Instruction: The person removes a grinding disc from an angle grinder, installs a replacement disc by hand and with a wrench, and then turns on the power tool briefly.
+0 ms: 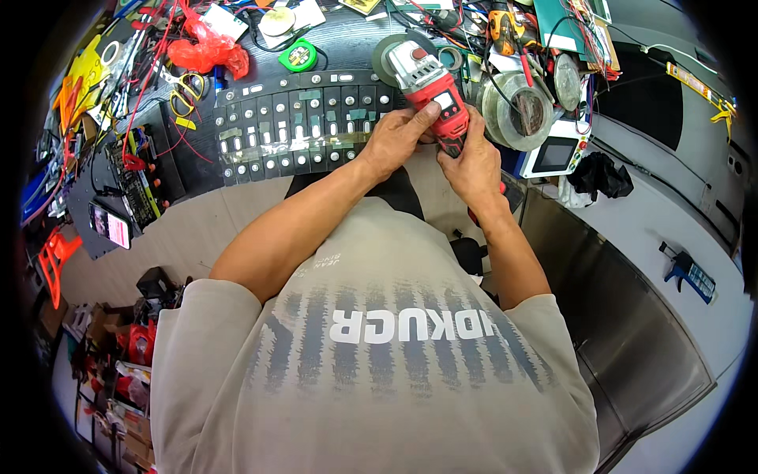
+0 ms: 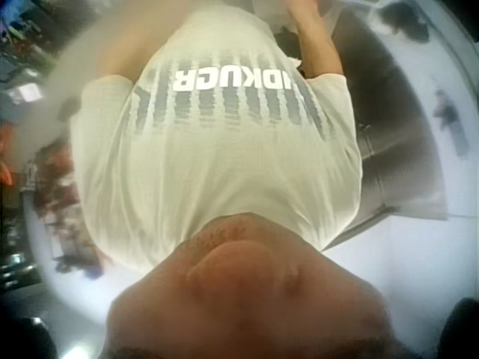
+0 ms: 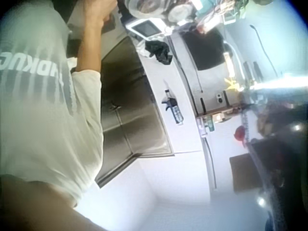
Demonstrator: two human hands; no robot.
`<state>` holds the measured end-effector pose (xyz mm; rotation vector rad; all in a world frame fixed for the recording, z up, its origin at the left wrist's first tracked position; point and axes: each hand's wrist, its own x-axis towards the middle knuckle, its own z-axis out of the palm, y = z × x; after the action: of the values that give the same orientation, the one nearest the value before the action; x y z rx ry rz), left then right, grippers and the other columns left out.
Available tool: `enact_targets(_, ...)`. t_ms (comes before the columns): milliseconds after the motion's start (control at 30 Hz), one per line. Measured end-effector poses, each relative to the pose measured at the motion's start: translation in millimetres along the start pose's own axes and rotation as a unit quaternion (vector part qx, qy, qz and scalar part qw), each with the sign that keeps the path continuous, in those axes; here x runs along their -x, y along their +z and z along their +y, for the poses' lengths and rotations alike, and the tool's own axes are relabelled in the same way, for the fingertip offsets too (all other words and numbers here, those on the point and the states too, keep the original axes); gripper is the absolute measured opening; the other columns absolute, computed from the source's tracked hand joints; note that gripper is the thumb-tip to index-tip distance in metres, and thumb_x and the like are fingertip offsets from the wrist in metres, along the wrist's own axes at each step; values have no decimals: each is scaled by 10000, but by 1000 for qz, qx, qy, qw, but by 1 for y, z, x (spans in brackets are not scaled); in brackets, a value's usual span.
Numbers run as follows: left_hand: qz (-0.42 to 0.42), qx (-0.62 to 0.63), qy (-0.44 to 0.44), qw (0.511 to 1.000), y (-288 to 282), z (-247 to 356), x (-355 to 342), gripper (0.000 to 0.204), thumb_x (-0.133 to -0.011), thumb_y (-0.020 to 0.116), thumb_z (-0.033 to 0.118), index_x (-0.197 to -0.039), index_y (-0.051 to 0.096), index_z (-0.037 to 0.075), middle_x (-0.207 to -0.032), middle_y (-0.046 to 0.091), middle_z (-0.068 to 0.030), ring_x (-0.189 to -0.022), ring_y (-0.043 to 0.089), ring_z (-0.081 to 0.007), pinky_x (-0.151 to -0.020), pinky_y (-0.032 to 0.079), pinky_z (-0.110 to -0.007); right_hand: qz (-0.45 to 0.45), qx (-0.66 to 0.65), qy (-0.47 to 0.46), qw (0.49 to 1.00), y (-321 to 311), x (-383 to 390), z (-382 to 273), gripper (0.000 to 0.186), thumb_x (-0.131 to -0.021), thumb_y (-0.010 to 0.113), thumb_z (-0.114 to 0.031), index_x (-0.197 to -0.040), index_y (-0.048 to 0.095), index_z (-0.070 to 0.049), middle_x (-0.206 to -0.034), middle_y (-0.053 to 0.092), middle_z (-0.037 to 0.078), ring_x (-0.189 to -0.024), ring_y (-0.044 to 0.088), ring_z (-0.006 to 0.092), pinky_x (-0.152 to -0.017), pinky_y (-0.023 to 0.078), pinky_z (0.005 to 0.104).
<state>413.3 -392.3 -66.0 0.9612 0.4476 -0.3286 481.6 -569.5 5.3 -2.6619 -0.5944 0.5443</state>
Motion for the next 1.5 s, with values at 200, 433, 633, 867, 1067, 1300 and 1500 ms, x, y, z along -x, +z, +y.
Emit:
enact_targets(200,1,0,22,1000,3,0,1,751,-1135,609,714,-1315,795,9,-1183,831,-108,-1064,765,-203,-975,585,-386,24,-3,-22,999,7,1,6,1026,-814,907,-129,-1665,335,-100,-1219,797,308,-1058,777,557,-916,627,606)
enact_targets(433,66,-48,28,996,14,-8,2,645,-1160,628,632,-1192,790,9,-1062,833,-113,-972,774,-198,-877,586,-386,31,-40,-12,999,7,2,3,987,-811,899,-111,-1650,381,-80,-1178,793,306,-1053,779,550,-927,628,599)
enact_targets(633,151,-297,124,935,28,20,27,564,-1149,667,517,-1045,761,-29,-819,731,-212,-779,730,-335,-749,544,-471,45,-36,-25,998,9,1,9,988,-810,917,-117,-1643,388,-73,-1182,797,292,-1041,788,530,-897,642,581)
enact_targets(867,109,-350,131,921,42,7,31,548,-1086,734,426,-1477,643,53,-1373,732,-266,-1242,647,-480,-1120,494,-592,54,-36,-23,998,11,5,18,853,-942,849,-165,-1647,377,-81,-1158,808,281,-1003,784,553,-843,634,595)
enact_targets(1067,118,-330,102,931,46,11,32,566,-1083,740,439,-1484,645,50,-1417,708,-273,-1297,633,-477,-1159,479,-584,62,-40,-19,997,9,5,13,855,-918,873,-161,-1630,408,-73,-1159,808,285,-1017,795,534,-841,646,577)
enact_targets(1300,156,-256,97,949,40,7,22,558,-1117,728,486,-1381,681,-3,-1238,798,-260,-1171,770,-436,-1017,580,-529,52,-31,-31,998,8,3,9,947,-850,919,-139,-1637,396,-73,-1184,797,295,-1030,791,537,-872,648,580)
enact_targets(1500,151,-237,89,956,37,10,22,586,-1123,716,519,-1381,685,-7,-1230,802,-263,-1161,776,-419,-1009,581,-519,40,-25,-29,998,8,1,10,959,-846,913,-137,-1646,388,-77,-1176,798,300,-1034,787,546,-885,642,593)
